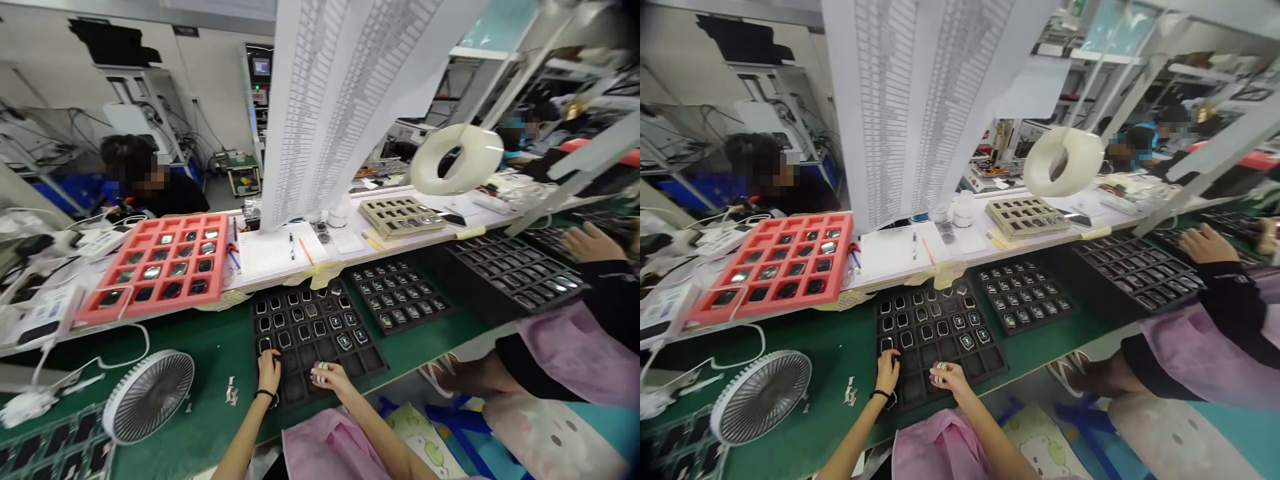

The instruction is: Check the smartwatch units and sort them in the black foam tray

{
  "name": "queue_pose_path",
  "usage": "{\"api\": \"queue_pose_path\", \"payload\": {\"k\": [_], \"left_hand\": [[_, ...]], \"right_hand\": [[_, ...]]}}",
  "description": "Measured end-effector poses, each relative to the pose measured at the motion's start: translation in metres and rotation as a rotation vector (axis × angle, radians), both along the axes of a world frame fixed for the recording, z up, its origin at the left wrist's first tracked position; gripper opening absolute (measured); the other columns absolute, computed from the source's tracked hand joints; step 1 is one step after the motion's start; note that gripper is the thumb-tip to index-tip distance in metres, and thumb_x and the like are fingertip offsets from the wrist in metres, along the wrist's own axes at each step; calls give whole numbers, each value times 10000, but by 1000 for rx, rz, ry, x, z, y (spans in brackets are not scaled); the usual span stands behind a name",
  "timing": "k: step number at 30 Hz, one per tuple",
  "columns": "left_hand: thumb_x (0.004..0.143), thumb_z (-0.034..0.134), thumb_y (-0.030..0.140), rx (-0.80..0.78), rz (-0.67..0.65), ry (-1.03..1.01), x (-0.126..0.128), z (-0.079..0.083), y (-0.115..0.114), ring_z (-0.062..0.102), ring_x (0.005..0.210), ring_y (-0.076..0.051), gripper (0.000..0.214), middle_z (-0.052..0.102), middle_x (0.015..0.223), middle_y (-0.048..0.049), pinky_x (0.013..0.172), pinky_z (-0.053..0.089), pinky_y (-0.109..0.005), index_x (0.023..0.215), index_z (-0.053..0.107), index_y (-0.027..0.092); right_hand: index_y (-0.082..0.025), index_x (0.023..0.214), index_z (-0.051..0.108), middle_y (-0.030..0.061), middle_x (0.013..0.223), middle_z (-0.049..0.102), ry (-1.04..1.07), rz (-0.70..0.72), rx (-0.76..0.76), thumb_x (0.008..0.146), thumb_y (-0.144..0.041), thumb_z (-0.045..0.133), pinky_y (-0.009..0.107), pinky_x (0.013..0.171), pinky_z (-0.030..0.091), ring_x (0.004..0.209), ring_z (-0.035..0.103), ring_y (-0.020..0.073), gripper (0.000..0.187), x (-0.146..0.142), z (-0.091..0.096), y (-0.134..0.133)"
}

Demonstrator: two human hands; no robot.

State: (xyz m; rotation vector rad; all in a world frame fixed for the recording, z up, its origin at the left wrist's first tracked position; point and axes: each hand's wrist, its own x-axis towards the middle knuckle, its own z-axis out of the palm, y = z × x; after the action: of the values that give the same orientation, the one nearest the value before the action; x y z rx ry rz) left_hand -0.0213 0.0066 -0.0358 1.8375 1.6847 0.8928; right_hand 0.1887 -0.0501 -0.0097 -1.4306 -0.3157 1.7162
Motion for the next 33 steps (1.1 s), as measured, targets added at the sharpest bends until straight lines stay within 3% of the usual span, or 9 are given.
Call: {"api": "queue_pose_path", "payload": {"k": [12, 27, 33], "left_hand": [[705, 386, 39, -7, 2, 41, -6, 2, -23, 537, 802, -231, 205, 547, 824, -56, 776, 449, -391, 785, 498, 191], [707, 385, 41, -58, 11, 40, -8, 5, -22, 543, 801, -233, 196, 540, 810, -51, 779, 445, -402, 774, 487, 193], [676, 411, 10, -104, -81, 11, -7, 21, -23, 553, 953, -287, 264, 573, 914, -101, 852, 438, -496, 832, 554, 167]], "right_hand": [[-107, 757, 684, 50, 686, 700, 57, 107, 93, 432, -291, 884, 394, 767, 564, 709, 698, 219, 424, -32, 35, 23], [-116, 754, 683, 42, 668, 697, 54, 159, 112, 419, -303, 886, 405, 767, 557, 722, 704, 238, 434, -38, 37, 31], [-116, 761, 675, 35, 666, 691, 67, 209, 125, 435, -311, 884, 400, 773, 551, 715, 701, 227, 433, -34, 38, 34]]}}
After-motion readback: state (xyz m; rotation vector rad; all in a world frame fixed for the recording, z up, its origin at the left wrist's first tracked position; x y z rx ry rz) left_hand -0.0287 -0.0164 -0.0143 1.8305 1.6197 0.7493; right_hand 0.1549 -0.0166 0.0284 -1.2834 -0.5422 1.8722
